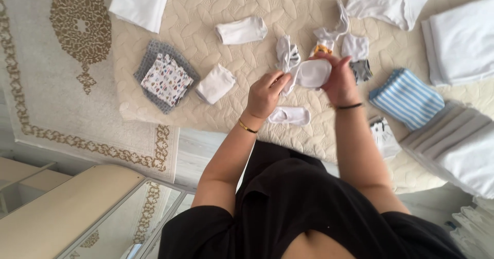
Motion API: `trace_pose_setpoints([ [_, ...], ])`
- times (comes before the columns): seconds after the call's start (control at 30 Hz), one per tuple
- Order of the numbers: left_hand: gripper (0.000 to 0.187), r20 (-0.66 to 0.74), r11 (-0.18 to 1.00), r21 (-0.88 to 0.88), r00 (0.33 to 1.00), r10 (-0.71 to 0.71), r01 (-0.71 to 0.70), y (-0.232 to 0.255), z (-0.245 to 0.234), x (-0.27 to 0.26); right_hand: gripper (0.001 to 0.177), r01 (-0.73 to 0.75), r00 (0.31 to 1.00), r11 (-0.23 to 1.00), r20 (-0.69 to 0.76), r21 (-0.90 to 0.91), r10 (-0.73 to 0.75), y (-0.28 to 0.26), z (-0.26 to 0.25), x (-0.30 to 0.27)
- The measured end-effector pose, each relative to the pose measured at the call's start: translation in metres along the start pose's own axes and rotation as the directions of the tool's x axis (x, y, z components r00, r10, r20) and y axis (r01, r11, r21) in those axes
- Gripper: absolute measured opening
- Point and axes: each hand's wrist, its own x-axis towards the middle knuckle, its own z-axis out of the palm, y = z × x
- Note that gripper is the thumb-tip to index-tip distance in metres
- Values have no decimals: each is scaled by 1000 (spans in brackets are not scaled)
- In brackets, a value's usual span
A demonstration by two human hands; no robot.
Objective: Folding baby clothes on a bed and placing them in a closet.
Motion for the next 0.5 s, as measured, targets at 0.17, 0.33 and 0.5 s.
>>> trace_pose_setpoints([
  [0.17, 36, -113, 999, -42, 993, -27, 22, 45, -7, -16, 32, -94, 990, 807, -142, -583, 13, -24, -9, -52],
  [0.33, 21, -68, 777, -546, 907, -416, 315, 57, 37, -55, 36, -93, 993, 770, -1, -632, 120, -32, 6, -114],
  [0.5, 19, 229, 153, -899, 739, -633, 410, 82, 43, -65, 27, -27, 991, 800, 86, -600, 99, -15, -11, -150],
])
